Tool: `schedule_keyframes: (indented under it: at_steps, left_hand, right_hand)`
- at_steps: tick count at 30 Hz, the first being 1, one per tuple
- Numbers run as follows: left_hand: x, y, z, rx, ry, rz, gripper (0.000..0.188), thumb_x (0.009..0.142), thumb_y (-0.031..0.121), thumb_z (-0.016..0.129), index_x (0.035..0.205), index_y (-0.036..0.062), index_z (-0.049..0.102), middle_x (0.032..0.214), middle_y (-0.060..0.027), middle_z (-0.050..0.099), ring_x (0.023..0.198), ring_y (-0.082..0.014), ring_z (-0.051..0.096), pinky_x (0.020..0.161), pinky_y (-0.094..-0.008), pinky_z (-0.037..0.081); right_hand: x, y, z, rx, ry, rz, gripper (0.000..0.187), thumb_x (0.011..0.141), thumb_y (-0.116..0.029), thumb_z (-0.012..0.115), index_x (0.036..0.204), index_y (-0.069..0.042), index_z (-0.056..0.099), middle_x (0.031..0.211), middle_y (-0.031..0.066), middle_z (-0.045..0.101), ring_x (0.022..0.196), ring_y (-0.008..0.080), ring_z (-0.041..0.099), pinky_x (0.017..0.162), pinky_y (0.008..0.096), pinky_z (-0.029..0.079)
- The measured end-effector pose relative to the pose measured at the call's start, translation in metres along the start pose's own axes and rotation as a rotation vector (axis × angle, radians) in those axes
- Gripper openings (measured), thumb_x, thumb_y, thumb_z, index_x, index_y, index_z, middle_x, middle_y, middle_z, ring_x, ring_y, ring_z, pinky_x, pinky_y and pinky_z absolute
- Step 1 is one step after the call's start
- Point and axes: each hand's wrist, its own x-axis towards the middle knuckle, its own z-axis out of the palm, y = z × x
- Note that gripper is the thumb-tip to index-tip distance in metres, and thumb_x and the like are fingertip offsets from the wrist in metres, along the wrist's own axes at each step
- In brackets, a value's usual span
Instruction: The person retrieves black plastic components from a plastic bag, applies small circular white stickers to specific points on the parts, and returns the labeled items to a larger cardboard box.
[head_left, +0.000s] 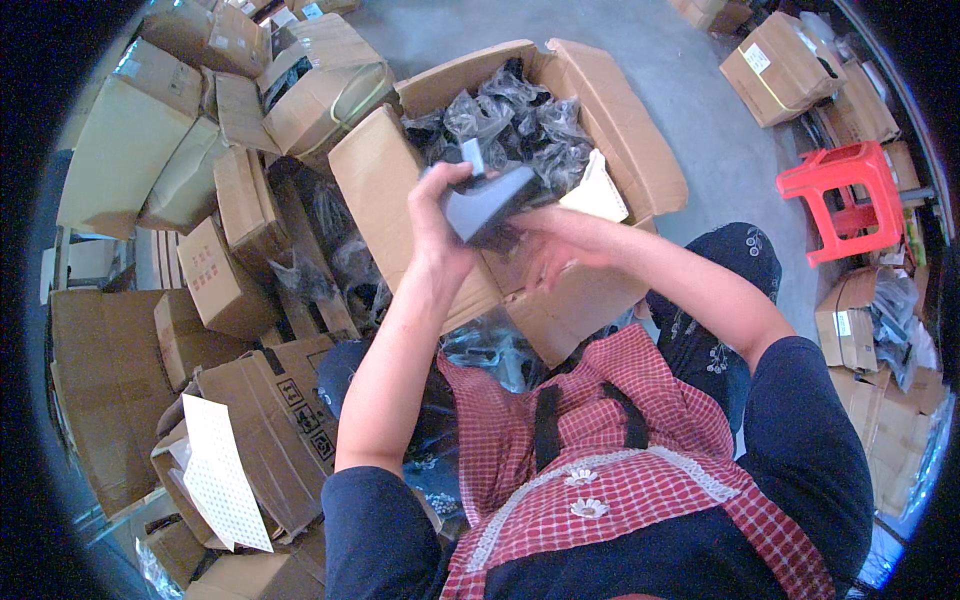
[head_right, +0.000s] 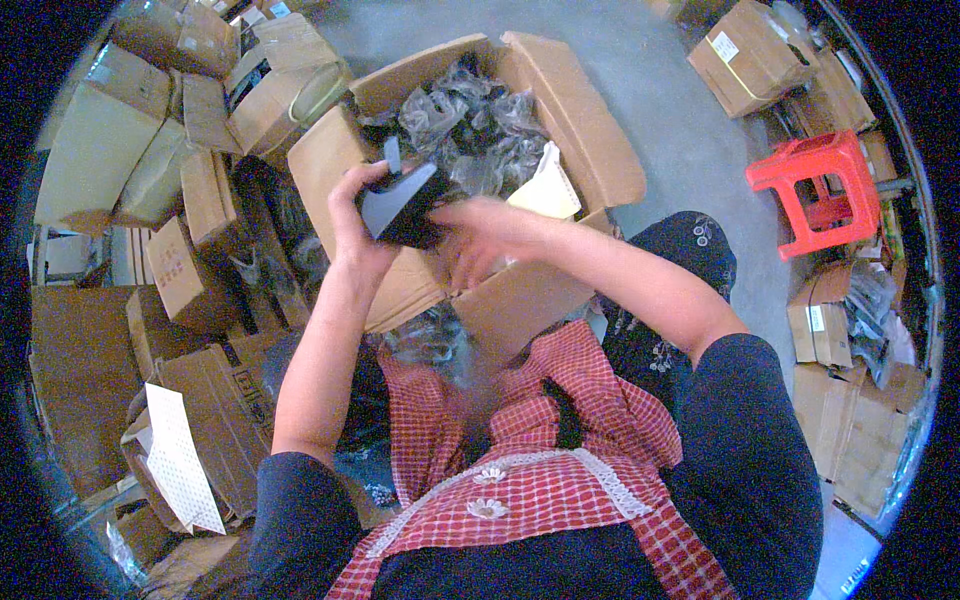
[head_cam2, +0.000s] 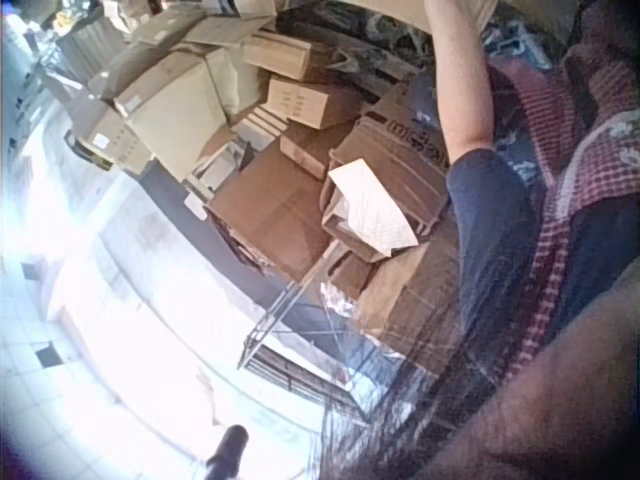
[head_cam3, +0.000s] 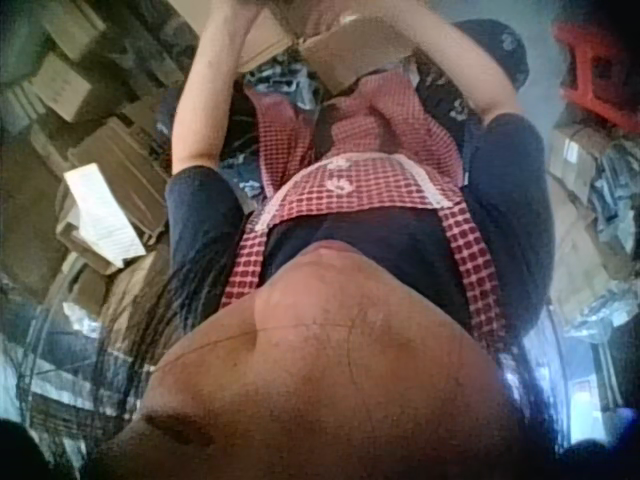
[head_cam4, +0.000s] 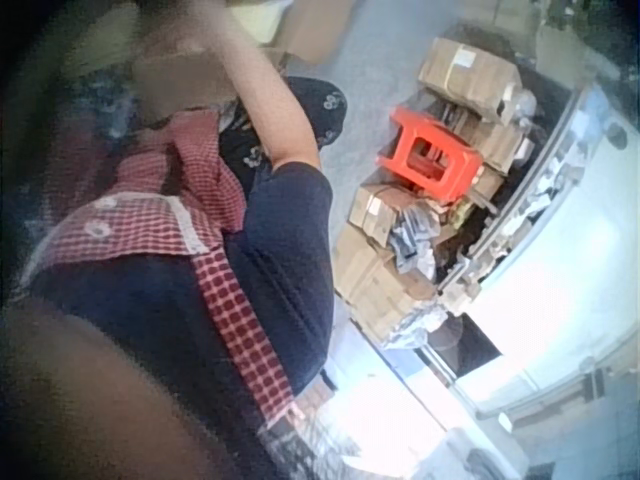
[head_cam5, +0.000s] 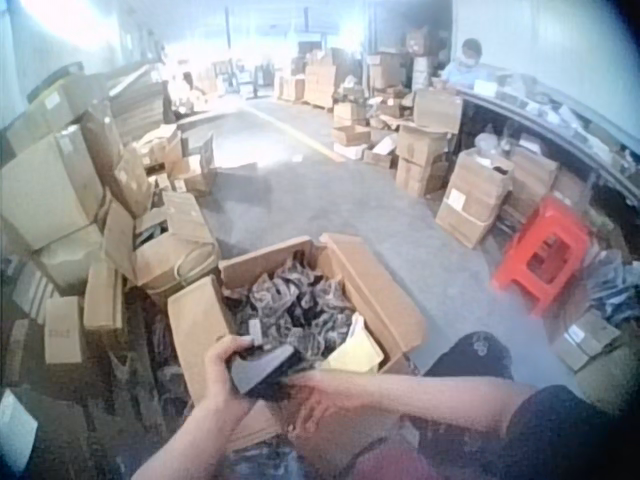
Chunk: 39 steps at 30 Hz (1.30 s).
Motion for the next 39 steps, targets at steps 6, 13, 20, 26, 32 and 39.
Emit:
schedule_keyframes:
  at_steps: [6,13,20,26,32,39]
  left_hand:
    - [0.015,-0.001,-0.005,0.179,0.005,0.213,0.044,0.089,0.042,0.063,0.11,0.0034,0.061,0.1,-0.0097,0.067,0.09,-0.021,0.065,0.084,-0.0344,0.051]
    - [0.014,-0.019,0.006,0.141,-0.104,0.041,0.071,0.086,0.065,0.06,0.126,0.0059,0.054,0.12,-0.007,0.06,0.112,-0.0191,0.054,0.096,-0.0368,0.042]
    - [0.024,-0.006,-0.028,0.379,-0.274,-0.085,0.063,0.087,0.05,0.066,0.129,0.0041,0.051,0.122,-0.0082,0.058,0.11,-0.0219,0.056,0.095,-0.0357,0.044]
    - [0.012,-0.029,-0.013,0.223,-0.483,-0.188,0.065,0.086,0.041,0.067,0.135,0.0007,0.051,0.125,-0.0109,0.057,0.115,-0.0221,0.055,0.099,-0.0349,0.046]
    - [0.021,-0.029,-0.048,0.309,-0.145,-0.17,0.051,0.086,0.04,0.063,0.122,0.0034,0.06,0.11,-0.0083,0.064,0.1,-0.0214,0.061,0.086,-0.0455,0.053]
    - [0.006,-0.033,-0.08,0.241,0.134,-0.225,0.041,0.085,0.036,0.067,0.112,0.0054,0.063,0.099,-0.0087,0.068,0.081,-0.0193,0.065,0.069,-0.0301,0.055]
  right_hand:
    - [-0.017,-0.028,-0.009,0.095,0.339,-0.496,0.045,0.098,-0.042,0.052,0.123,-0.004,0.053,0.11,0.0084,0.058,0.096,0.0177,0.062,0.078,0.0365,0.058]
    - [0.0,-0.008,-0.028,0.482,0.372,-0.421,0.021,0.094,-0.027,0.056,0.107,-0.01,0.061,0.104,0.0052,0.063,0.089,0.0176,0.06,0.064,0.032,0.053]
    - [0.0,0.002,-0.026,0.897,-0.088,-0.325,0.024,0.095,-0.028,0.054,0.11,-0.01,0.06,0.102,0.0064,0.062,0.087,0.0209,0.058,0.064,0.03,0.049]
    - [-0.009,0.02,0.008,0.602,0.167,-0.239,0.042,0.098,-0.036,0.049,0.139,-0.025,0.047,0.12,0.01,0.058,0.096,0.0258,0.061,0.072,0.0363,0.053]
    - [0.044,0.062,-0.169,-1.046,0.862,-0.389,0.037,0.09,-0.03,0.062,0.115,-0.003,0.064,0.102,0.0141,0.069,0.095,0.0253,0.067,0.083,0.0395,0.053]
    - [0.041,0.147,-0.237,-1.122,0.79,0.17,0.035,0.075,-0.026,0.065,0.096,0.002,0.07,0.101,0.0226,0.068,0.092,0.0331,0.067,0.082,0.0429,0.052]
